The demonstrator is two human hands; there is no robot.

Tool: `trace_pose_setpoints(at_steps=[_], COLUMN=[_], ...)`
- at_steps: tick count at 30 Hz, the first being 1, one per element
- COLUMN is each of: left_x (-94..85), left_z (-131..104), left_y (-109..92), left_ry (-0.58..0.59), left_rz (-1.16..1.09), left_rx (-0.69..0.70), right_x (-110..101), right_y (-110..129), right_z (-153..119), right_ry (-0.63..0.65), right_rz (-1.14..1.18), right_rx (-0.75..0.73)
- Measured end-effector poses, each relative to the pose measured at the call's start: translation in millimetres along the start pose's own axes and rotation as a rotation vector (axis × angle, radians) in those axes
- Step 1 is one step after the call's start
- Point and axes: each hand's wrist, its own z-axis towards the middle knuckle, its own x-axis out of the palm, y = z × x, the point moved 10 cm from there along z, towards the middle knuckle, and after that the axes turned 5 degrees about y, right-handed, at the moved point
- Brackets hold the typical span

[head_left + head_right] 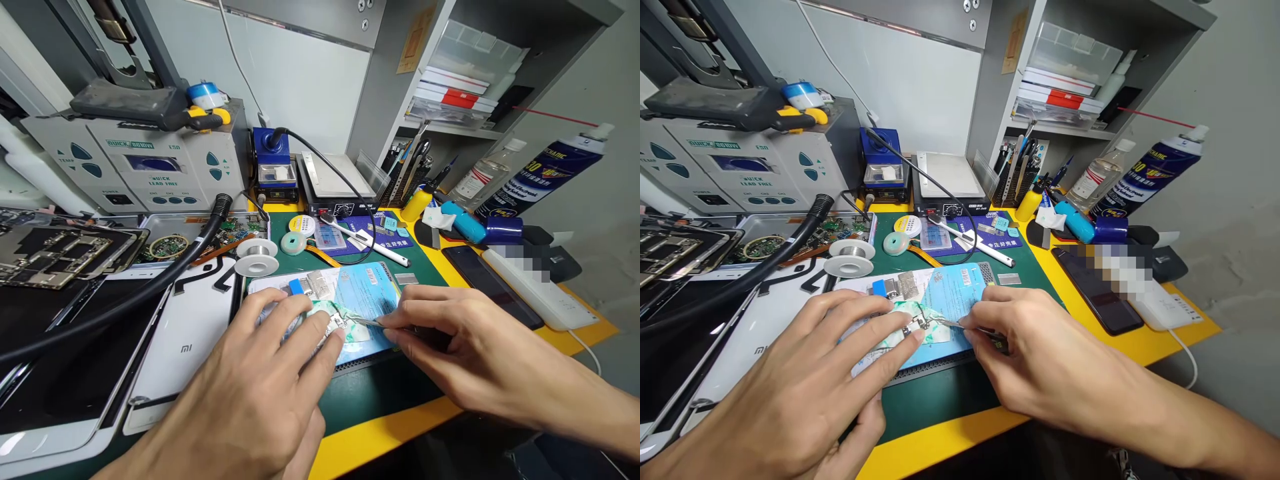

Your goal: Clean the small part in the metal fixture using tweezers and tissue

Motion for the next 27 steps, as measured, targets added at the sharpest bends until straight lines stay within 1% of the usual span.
trace_pose_setpoints(at_steps=[2,5,7,11,15,18,21,23,27], left_x=[-0.5,1.1,1.4,1.6,1.6,3.6,3.4,1.5,1.8], left_z=[0.7,3.1,3.6,1.9,-0.8,-1.2,-1.1,-1.0,-0.6], left_y=[-1.3,1.5,3.6,2.1,3.4,3.6,4.5,3.0,3.0], left_ry=[-0.003,0.024,0.03,0.009,-0.026,-0.002,0.021,0.015,0.028], left_rz=[0.002,0.009,0.013,-0.002,0.0,0.01,-0.015,-0.037,-0.043], left_rx=[0.013,-0.039,-0.069,-0.016,0.007,-0.016,-0.059,-0.058,-0.061], right_x=[-2.9,-4.3,-3.1,-2.9,-0.3,3.2,4.4,4.4,5.9], right_y=[-0.1,-3.2,-8.1,-19.6,-26.9,-30.7,-31.5,-30.0,-21.4], right_z=[1.0,2.7,3.2,0.9,-0.3,0.9,2.8,4.5,8.3], right_ry=[-0.03,-0.051,-0.035,-0.013,0.008,0.032,0.051,0.064,0.103], right_rz=[0.01,0.034,0.044,0.075,0.127,0.165,0.181,0.184,0.163], right_rx=[0.009,0.031,0.063,0.136,0.173,0.196,0.208,0.206,0.152])
